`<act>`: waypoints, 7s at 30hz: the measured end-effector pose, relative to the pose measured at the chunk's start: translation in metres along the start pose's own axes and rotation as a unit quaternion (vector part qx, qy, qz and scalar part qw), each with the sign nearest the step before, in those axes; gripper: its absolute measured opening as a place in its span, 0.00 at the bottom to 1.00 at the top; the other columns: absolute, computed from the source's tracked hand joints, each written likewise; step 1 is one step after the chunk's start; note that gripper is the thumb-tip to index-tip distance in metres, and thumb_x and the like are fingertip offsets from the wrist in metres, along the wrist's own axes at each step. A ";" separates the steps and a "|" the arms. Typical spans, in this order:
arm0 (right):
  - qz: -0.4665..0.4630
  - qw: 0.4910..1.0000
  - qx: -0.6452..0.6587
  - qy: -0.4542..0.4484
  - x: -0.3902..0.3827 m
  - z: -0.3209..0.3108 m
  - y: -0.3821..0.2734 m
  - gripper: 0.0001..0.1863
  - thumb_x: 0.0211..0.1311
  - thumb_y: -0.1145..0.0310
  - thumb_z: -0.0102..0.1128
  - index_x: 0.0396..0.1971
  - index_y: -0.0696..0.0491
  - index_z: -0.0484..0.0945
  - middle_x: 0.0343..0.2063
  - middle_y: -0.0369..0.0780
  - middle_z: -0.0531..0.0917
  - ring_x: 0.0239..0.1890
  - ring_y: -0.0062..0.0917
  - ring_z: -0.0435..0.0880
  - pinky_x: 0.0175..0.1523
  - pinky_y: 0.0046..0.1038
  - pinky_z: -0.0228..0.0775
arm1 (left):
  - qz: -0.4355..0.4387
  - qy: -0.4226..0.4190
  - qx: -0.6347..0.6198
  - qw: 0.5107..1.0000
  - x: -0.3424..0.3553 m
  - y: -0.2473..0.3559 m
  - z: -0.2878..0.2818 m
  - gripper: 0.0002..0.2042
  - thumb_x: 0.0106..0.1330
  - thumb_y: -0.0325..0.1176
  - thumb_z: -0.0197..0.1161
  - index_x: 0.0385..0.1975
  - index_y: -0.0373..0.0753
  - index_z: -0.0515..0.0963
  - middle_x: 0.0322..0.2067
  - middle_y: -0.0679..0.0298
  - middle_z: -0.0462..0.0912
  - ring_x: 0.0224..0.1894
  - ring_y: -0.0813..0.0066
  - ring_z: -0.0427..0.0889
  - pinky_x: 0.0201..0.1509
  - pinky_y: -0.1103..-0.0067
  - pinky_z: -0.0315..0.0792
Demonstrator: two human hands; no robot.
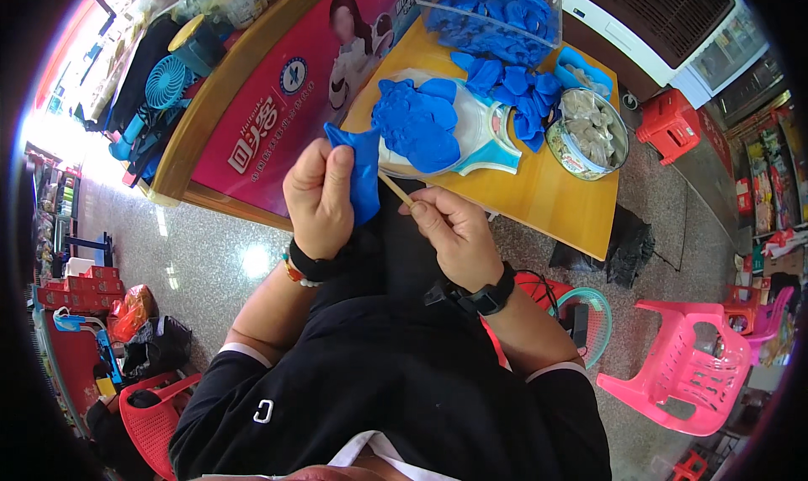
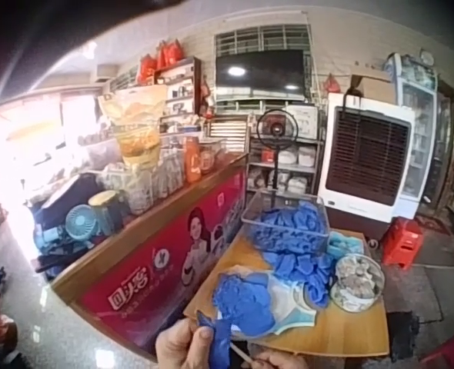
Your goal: Shaping and molding a piece of blue modeling clay or dough using hands and a small stick.
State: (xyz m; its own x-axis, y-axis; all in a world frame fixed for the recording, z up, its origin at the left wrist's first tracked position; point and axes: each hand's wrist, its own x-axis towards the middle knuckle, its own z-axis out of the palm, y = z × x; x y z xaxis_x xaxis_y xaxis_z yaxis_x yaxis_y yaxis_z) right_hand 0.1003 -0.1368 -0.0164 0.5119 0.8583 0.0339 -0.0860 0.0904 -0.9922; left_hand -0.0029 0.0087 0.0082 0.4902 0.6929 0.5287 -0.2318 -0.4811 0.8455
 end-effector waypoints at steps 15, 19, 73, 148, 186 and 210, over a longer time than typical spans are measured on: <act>-0.031 0.997 -0.067 0.014 -0.003 0.003 0.008 0.08 0.67 0.71 0.52 0.36 0.59 0.78 0.21 0.29 0.74 0.23 0.09 0.66 0.28 0.14 0.58 | -0.054 0.008 -0.140 0.989 0.000 0.005 -0.006 0.08 0.70 0.29 0.52 0.27 0.36 0.70 0.21 0.76 0.66 0.25 0.90 0.61 0.27 0.89 0.58; 0.037 0.999 -0.019 -0.004 -0.003 0.004 0.002 0.07 0.66 0.71 0.53 0.36 0.59 0.78 0.21 0.29 0.74 0.23 0.09 0.67 0.28 0.14 0.58 | -0.005 -0.021 -0.019 1.000 -0.006 -0.003 -0.011 0.07 0.70 0.28 0.52 0.28 0.35 0.71 0.21 0.75 0.66 0.25 0.89 0.60 0.28 0.88 0.59; -0.057 0.995 -0.077 0.014 0.002 0.000 0.010 0.09 0.66 0.69 0.54 0.36 0.60 0.78 0.21 0.31 0.73 0.23 0.12 0.68 0.28 0.15 0.59 | -0.165 0.001 -0.264 0.950 -0.005 0.004 -0.015 0.04 0.64 0.28 0.62 0.34 0.34 0.78 0.31 0.68 0.80 0.31 0.88 0.74 0.37 0.88 0.69; 0.109 0.951 0.253 -0.139 0.001 0.008 0.026 0.11 0.70 0.64 0.48 0.36 0.57 0.75 0.16 0.27 0.65 0.16 0.09 0.58 0.21 0.14 0.47 | -0.145 0.022 -0.377 0.914 0.003 0.019 -0.006 0.07 0.70 0.30 0.53 0.37 0.33 0.76 0.27 0.65 0.78 0.24 0.83 0.77 0.30 0.87 0.71; 0.088 0.982 0.101 -0.135 0.013 -0.012 0.008 0.10 0.69 0.67 0.50 0.37 0.58 0.76 0.17 0.27 0.65 0.17 0.08 0.58 0.21 0.13 0.48 | -0.150 -0.023 -0.277 0.949 0.001 0.004 -0.022 0.08 0.69 0.30 0.54 0.41 0.33 0.75 0.28 0.67 0.76 0.18 0.85 0.71 0.20 0.88 0.65; -0.159 0.968 -0.192 0.035 0.005 0.003 0.003 0.05 0.64 0.73 0.55 0.34 0.59 0.77 0.22 0.36 0.78 0.21 0.17 0.71 0.28 0.19 0.63 | -0.136 -0.014 -0.280 0.950 -0.003 0.010 -0.015 0.25 0.60 0.25 0.64 0.56 0.32 0.63 0.50 0.60 0.71 0.49 0.78 0.73 0.54 0.80 0.68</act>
State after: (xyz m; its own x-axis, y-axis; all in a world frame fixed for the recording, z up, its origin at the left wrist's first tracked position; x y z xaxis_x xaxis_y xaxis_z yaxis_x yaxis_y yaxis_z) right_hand 0.1005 -0.1306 -0.0192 0.5173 0.7806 0.3507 0.4021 0.1400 -0.9048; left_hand -0.0200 0.0097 0.0162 0.6171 0.7321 0.2885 -0.4996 0.0811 0.8625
